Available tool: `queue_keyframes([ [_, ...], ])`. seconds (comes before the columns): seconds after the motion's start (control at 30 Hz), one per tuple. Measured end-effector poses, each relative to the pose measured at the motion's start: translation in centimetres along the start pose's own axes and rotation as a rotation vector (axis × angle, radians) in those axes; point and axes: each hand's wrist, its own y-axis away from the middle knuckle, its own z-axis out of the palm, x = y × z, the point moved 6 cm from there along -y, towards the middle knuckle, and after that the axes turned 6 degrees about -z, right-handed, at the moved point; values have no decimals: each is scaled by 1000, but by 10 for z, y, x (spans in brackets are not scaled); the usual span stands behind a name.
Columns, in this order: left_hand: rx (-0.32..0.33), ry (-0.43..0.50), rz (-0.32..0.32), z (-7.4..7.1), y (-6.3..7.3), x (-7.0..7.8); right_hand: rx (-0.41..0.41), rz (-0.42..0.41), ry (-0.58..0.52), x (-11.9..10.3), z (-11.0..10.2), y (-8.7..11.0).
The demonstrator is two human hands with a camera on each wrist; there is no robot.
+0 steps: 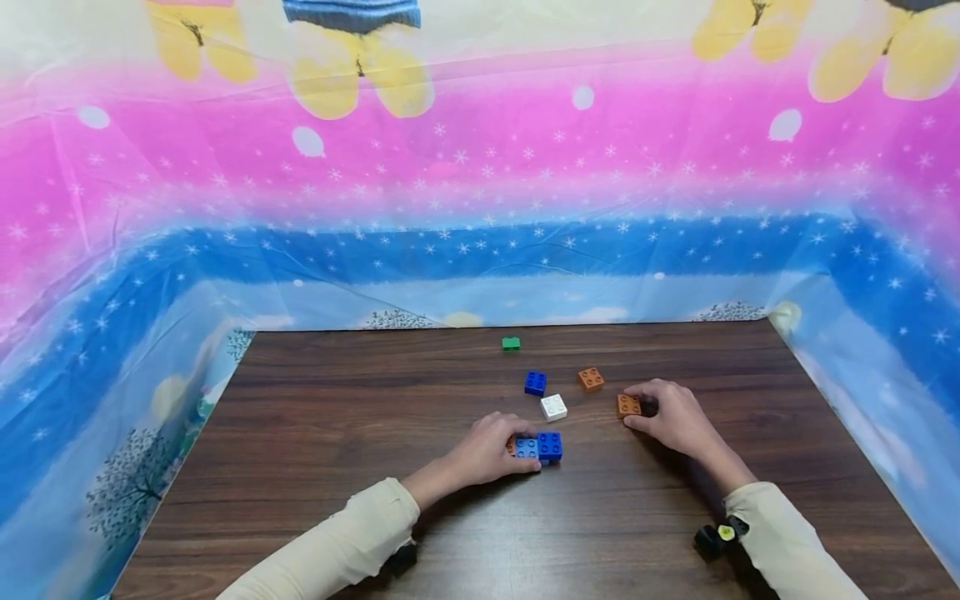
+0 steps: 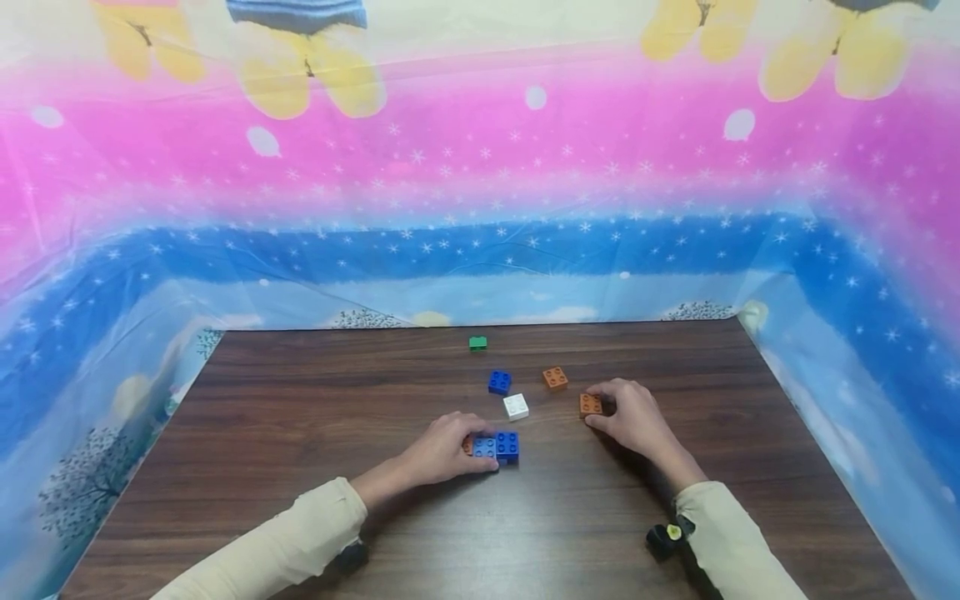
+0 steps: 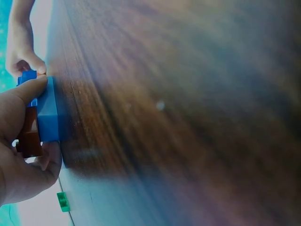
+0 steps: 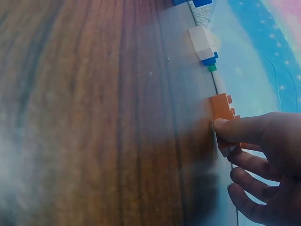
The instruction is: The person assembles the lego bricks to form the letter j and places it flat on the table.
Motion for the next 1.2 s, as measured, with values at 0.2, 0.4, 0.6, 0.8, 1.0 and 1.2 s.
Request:
queue_keyframes([
  [0.2,2,-4,-1,0,0,0,-7,17,13,-6,-7,-3],
  [0.4,-4,-3,0,1,-1,2,-5,26,13,-13,-14,-7],
  [0.6,-6,8,3,1,-1,2,27,-1,23,-28,-19,-9],
  [0.8,-3,8,0,1,-1,1,50,-44,21,-50,-24,-13],
  [1.0,2,6,-3,0,0,1,44,-74,-8,-70,-25,-15],
  [1.2,6,4,-12,0,1,0,54,-130,-19,-91,-24,-15],
])
